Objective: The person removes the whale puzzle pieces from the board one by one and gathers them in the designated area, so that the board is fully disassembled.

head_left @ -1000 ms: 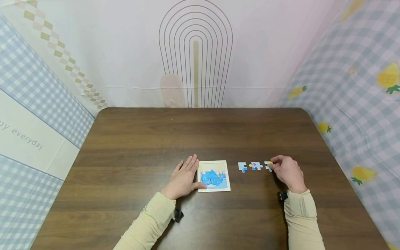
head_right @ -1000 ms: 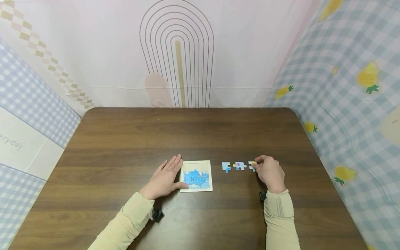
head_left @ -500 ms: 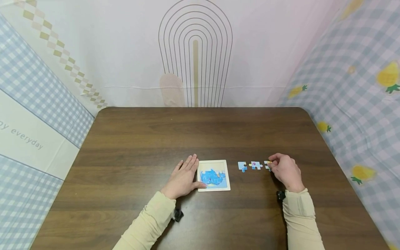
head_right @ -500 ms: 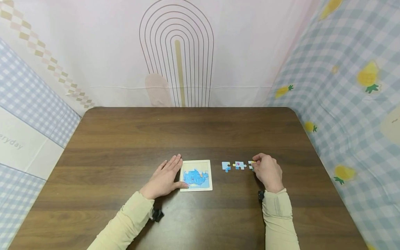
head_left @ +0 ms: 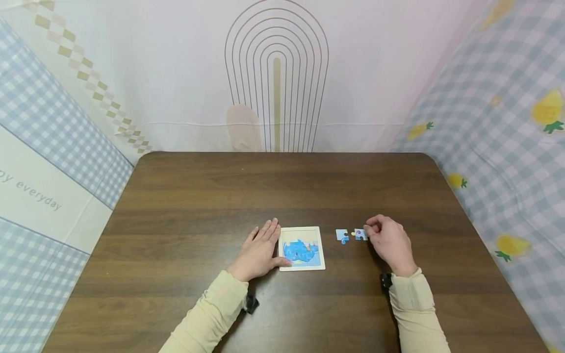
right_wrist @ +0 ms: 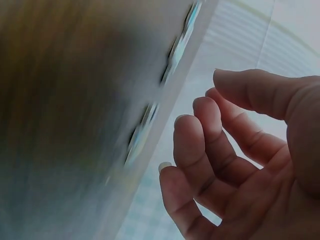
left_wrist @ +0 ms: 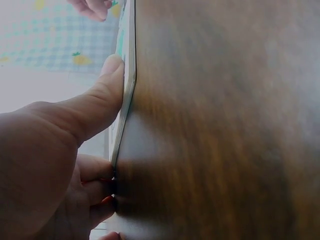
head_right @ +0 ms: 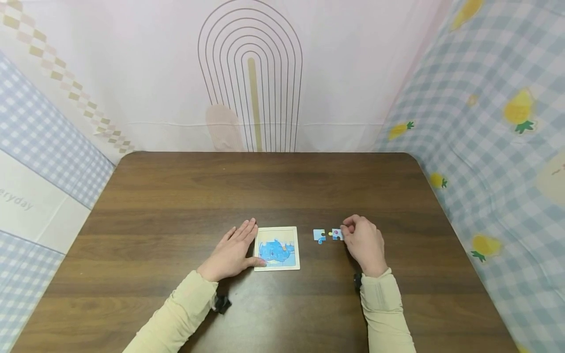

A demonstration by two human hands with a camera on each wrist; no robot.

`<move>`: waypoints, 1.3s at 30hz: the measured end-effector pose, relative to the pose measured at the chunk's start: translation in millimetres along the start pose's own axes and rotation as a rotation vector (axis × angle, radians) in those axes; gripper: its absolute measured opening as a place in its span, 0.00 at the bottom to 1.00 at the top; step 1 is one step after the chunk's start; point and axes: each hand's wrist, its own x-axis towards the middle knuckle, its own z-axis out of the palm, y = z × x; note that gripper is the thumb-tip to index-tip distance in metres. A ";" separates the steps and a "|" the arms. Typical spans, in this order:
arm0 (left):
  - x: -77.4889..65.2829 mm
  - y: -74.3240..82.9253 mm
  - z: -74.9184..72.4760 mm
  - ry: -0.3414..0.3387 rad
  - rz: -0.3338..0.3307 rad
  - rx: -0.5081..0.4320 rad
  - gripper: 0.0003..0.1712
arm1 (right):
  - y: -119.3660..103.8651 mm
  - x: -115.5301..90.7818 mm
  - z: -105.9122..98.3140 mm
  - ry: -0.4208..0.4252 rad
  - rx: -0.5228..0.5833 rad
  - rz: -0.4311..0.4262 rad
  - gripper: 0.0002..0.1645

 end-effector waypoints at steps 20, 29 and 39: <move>-0.7 0.2 0.1 0.009 -0.001 0.009 0.57 | -83.5 -15.2 51.9 -0.068 -0.031 -0.312 0.03; -1.8 -0.6 -0.1 0.021 0.005 0.013 0.57 | -108.0 -20.1 65.7 -0.111 -0.018 -0.378 0.04; 0.1 -2.6 1.5 0.034 0.015 0.012 0.56 | -128.0 -22.6 75.1 -0.172 -0.050 -0.460 0.09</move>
